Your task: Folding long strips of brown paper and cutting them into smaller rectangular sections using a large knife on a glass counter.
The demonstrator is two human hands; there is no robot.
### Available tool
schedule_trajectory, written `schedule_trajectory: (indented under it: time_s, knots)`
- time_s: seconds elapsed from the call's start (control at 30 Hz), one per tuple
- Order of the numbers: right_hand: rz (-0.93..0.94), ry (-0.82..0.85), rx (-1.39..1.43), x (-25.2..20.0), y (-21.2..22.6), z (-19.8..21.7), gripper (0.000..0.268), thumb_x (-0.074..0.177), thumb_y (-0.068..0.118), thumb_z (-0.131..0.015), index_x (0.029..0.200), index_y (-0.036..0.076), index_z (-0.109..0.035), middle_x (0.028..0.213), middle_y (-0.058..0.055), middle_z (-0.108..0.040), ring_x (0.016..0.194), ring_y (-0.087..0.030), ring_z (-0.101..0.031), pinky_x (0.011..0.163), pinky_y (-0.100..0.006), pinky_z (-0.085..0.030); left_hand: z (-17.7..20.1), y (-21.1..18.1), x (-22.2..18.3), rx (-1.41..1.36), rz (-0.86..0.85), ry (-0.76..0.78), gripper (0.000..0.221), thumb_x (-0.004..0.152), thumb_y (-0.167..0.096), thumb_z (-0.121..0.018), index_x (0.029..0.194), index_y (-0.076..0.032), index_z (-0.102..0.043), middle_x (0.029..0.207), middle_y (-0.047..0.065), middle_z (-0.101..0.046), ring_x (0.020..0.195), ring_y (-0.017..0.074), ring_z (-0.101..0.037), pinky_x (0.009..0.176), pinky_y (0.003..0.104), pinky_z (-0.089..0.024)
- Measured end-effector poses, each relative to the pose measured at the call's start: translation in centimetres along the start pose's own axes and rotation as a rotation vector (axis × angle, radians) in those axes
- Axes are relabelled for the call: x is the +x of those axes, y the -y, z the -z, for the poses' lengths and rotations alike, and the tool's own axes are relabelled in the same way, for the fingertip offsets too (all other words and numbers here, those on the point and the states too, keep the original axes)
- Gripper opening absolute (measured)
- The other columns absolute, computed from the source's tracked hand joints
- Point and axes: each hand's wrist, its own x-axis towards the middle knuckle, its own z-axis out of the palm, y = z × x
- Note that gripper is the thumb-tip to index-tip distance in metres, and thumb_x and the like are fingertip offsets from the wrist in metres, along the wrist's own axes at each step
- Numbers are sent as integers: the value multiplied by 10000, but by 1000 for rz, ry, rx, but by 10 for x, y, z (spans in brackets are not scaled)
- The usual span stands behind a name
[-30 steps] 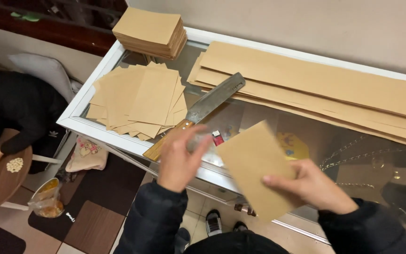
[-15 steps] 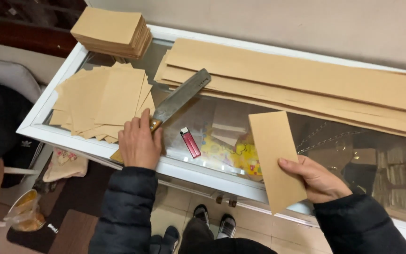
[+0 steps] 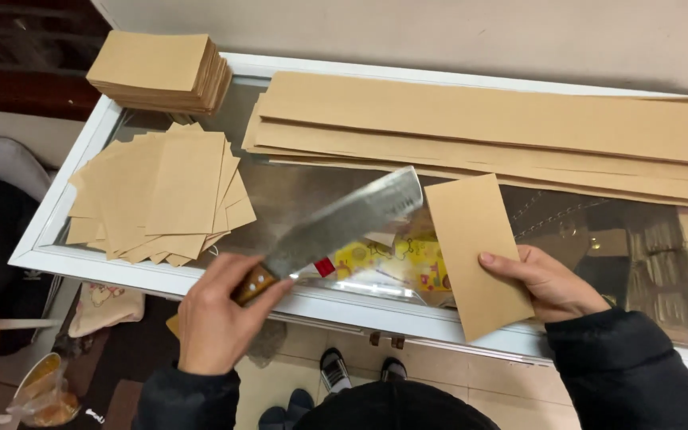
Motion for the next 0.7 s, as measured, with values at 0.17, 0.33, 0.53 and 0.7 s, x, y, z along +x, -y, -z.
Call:
schedule_trajectory:
  time_s: [0.17,0.33,0.53,0.7]
  knots:
    - [2,25,2,6,7,-5,380,944,262,-816,1118,-76,-792,1135,-312,-856,947,-448,-795,840,-546,-623,4,-5,-4,37,-15,-67,491,854,-528,-940,1183,-171,-872,971,-54,-812,877,177,-757,714,390,-593]
    - [-3,36,-9,11,11,-9,389,956,273,-808,1146,-65,-786,1129,-288,-847,938,-434,-787,833,-531,-612,2,2,-8,33,-44,-110,504,849,-535,-948,1170,-154,-874,954,-38,-804,906,202,-774,753,403,-589]
    - [-31,39,-21,7,19,-24,418,961,266,-778,1210,-70,-785,1209,-299,-844,1002,-448,-783,877,-553,-617,-1,7,-10,37,-51,-106,496,848,-511,-960,1177,-149,-878,987,-46,-820,915,196,-779,745,389,-595]
    - [-38,34,-44,11,19,-22,377,955,283,-800,1154,-38,-790,1193,-282,-855,990,-449,-795,853,-545,-624,-2,5,-7,87,-99,-104,441,876,-501,-948,1170,-184,-864,938,-61,-789,865,193,-750,686,397,-572]
